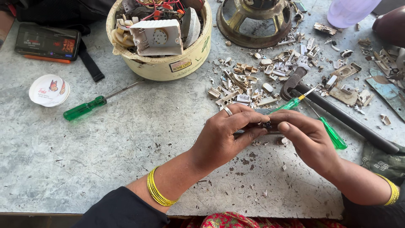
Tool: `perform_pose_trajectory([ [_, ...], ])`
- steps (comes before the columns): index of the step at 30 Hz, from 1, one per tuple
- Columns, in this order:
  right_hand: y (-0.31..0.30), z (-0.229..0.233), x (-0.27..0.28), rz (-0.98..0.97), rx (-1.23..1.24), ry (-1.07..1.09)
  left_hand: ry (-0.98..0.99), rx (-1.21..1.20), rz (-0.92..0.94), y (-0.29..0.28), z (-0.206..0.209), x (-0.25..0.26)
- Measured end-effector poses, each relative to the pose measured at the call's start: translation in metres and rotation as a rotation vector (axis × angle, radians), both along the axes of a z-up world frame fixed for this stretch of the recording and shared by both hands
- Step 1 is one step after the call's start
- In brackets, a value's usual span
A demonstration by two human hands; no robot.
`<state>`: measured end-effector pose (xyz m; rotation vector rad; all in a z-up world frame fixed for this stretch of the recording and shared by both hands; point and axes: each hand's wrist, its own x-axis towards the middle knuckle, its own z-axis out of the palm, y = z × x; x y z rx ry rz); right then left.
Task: The person uses a screwdriver to pry apart small white plastic electrical components on a workbench. They repeatedly separate the plastic housing from internal metal parts, place the separated pieces into a container, and continue processing additional units one by one.
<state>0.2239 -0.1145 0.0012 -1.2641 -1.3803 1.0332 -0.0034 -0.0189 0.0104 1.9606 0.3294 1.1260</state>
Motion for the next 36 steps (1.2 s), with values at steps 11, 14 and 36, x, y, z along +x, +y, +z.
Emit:
perform_pose_trajectory([
  [11,-0.002,-0.011,-0.002,-0.092,-0.065,-0.109,0.031,0.086,0.018,-0.002,0.000,0.000],
  [14,-0.002,-0.011,-0.002,-0.118,-0.116,-0.080,0.025,0.145,0.042,-0.003,0.000,0.002],
  [36,0.016,0.042,0.009,-0.227,0.475,-0.836,-0.003,-0.859,-0.241,0.005,-0.013,0.007],
])
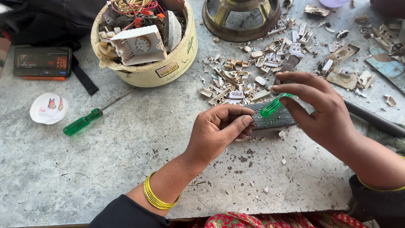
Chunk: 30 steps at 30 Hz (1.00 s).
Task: The person uses a screwdriver to pry apart small white plastic electrical components on a workbench. They repeatedly separate the plastic housing from internal metal parts, place the separated pieces into a container, and continue processing additional units one by one.
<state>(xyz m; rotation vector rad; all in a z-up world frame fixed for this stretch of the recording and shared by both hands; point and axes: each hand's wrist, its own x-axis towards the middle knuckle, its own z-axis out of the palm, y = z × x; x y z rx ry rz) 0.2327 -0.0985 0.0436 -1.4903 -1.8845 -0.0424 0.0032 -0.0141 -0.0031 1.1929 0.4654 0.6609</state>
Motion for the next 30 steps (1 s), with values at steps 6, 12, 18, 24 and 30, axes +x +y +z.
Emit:
perform_pose_trajectory([
  [6,-0.011,-0.004,-0.016,0.191,-0.090,0.090,-0.025,0.071,0.005,-0.003,0.000,0.000],
  [12,-0.015,-0.015,-0.021,0.176,-0.165,0.199,-0.068,0.253,0.007,-0.007,0.001,0.000],
  [18,-0.016,-0.012,-0.020,0.208,-0.102,0.233,-0.074,0.148,-0.062,-0.008,0.004,-0.001],
  [24,-0.017,-0.011,-0.020,0.209,-0.103,0.228,-0.067,0.208,-0.044,-0.010,0.003,0.000],
  [30,-0.016,-0.010,-0.020,0.216,-0.149,0.200,-0.013,0.251,-0.030,-0.011,0.002,-0.003],
])
